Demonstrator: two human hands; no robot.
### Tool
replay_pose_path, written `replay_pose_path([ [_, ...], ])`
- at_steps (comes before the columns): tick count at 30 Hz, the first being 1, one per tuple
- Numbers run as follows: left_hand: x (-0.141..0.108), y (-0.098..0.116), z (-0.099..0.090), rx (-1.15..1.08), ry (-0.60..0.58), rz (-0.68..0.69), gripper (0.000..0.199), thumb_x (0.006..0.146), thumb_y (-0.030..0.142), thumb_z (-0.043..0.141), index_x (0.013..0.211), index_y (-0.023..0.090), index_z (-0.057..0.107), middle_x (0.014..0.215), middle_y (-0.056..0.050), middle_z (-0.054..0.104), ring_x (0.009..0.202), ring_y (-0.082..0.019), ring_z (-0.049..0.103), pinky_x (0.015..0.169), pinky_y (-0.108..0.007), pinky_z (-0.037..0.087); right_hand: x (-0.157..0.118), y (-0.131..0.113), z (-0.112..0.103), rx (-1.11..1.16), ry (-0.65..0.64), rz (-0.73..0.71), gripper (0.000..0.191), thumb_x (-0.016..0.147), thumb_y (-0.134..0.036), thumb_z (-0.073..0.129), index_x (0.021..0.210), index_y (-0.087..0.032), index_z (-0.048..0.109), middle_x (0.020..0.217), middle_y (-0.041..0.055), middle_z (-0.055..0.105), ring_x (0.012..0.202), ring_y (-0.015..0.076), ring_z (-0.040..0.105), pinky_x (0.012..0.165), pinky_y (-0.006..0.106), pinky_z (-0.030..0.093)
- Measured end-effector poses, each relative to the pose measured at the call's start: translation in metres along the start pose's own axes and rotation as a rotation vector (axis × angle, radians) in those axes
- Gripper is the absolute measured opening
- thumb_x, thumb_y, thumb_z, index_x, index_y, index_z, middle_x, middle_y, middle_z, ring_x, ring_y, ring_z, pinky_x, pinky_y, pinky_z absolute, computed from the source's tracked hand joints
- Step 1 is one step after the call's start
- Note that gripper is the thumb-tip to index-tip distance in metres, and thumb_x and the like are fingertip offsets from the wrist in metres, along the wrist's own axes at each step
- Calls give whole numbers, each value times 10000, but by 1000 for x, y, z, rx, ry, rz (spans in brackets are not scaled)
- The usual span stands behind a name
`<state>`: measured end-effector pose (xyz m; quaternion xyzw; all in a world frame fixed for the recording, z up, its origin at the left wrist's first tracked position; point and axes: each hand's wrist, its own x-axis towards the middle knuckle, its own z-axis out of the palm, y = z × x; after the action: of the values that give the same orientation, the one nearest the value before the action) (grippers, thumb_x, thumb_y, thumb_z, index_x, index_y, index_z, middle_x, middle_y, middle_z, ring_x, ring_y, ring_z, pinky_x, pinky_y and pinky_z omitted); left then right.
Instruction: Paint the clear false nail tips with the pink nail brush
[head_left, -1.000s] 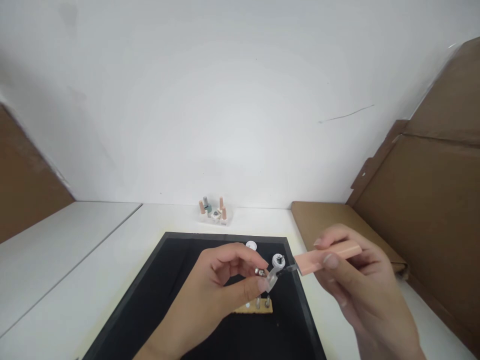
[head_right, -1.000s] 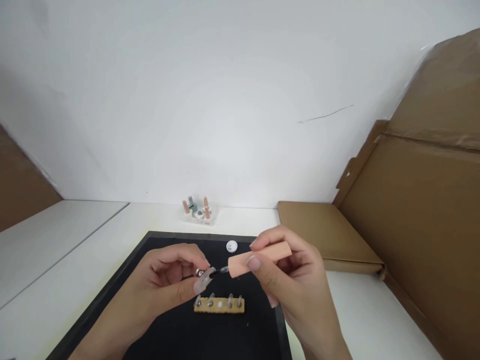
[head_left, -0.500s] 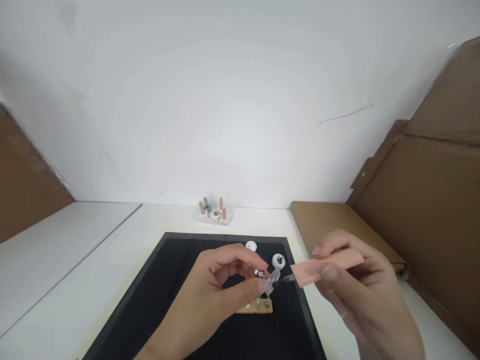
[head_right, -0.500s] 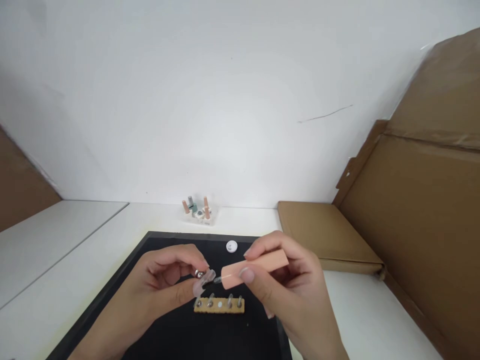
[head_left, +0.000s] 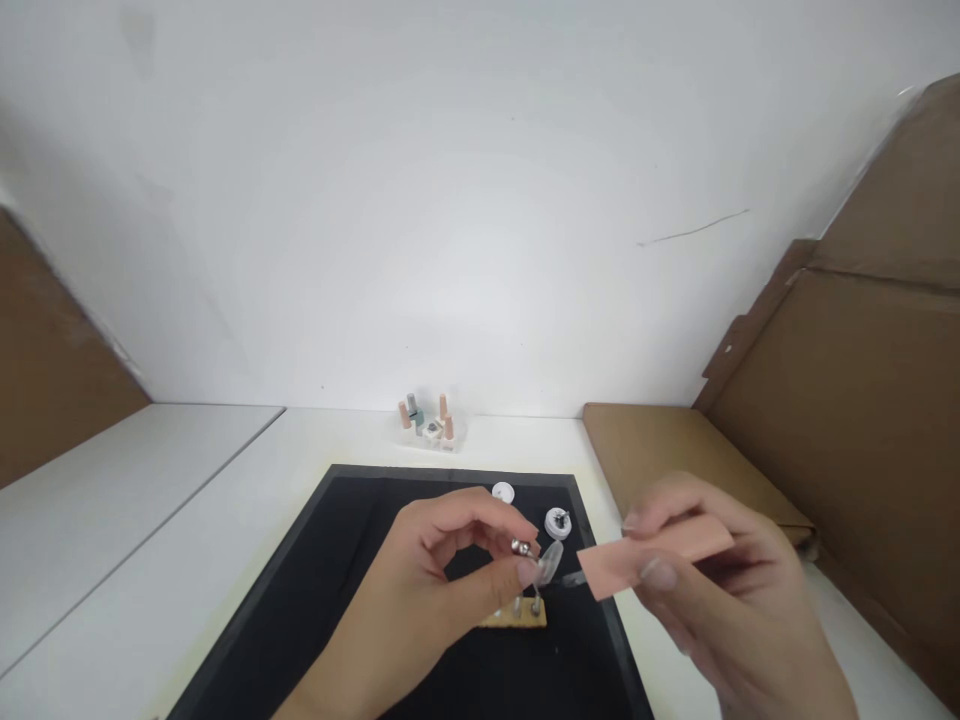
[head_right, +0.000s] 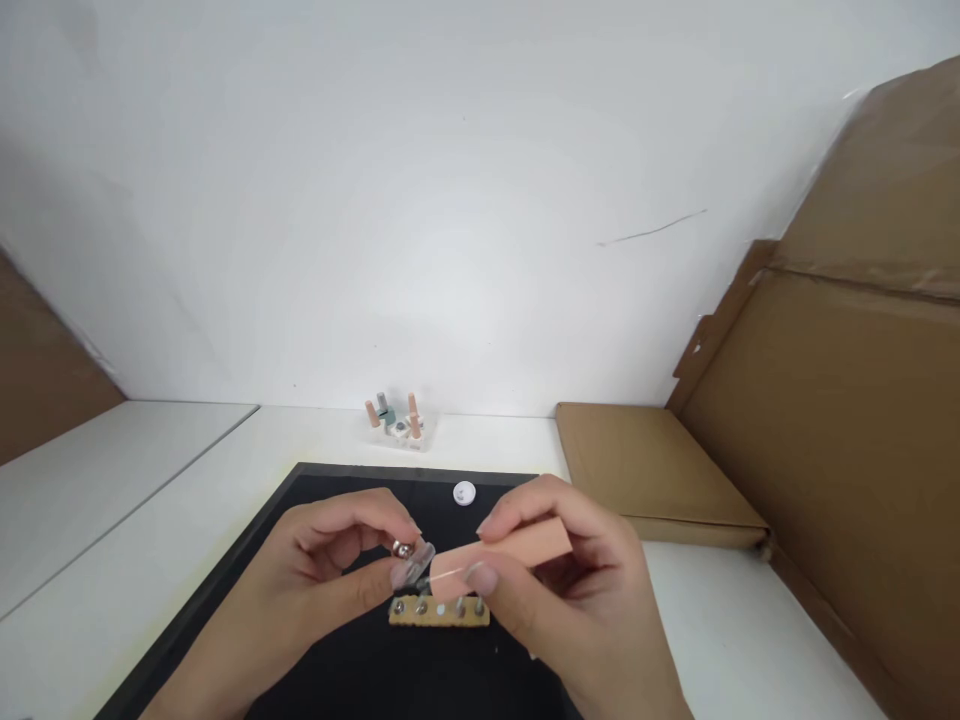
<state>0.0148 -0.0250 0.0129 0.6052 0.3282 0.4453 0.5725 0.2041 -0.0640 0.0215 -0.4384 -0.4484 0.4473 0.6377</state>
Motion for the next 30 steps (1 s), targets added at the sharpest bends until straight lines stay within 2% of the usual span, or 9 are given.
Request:
replay_pose_path([
  [4,-2,1,0,17,1,10,108,762,101,758,772,209,769,720,18,702,696,-119,622,648,-195,491,-1,-2,3,-47,49,2,445,584,-604,867,659,-201,694,502,-51,507,390,27,348,368,165,243],
  [9,-5,-2,-2,28,-9,4,109,777,106,751,774,214,768,727,19,709,698,-120,616,653,-203,482,5,3,-7,-55,88,-46,385,613,-561,870,675,-220,700,479,-50,512,364,45,384,343,172,280],
  [14,-4,-2,-3,63,4,11,106,786,107,741,786,211,760,742,13,709,710,-128,628,664,-213,491,9,8,-16,-70,-58,-175,257,718,-472,828,707,-234,731,461,-32,519,332,73,407,285,181,304],
  [17,-2,3,-1,97,13,21,99,780,110,741,766,206,759,726,12,702,694,-128,626,647,-211,490,7,5,-11,-35,-134,-145,234,726,-445,828,707,-234,728,476,-41,498,349,51,340,299,168,258],
  [21,-1,9,2,118,21,34,95,762,114,753,749,208,762,730,10,710,701,-132,637,654,-210,499,1,-1,1,5,-41,-73,309,655,-494,866,664,-231,706,484,-66,446,398,36,261,358,175,205],
  [26,-4,7,1,120,25,39,106,772,109,745,765,213,766,742,7,720,711,-136,641,662,-216,499,0,-2,3,-34,46,-15,411,619,-576,859,667,-206,687,500,-48,494,391,37,301,368,188,218],
  [30,-5,3,0,107,15,38,97,788,118,741,773,212,758,750,4,725,728,-145,643,679,-228,501,3,0,-2,-53,102,-28,418,594,-581,870,664,-216,679,472,-48,514,373,49,359,367,192,257],
])
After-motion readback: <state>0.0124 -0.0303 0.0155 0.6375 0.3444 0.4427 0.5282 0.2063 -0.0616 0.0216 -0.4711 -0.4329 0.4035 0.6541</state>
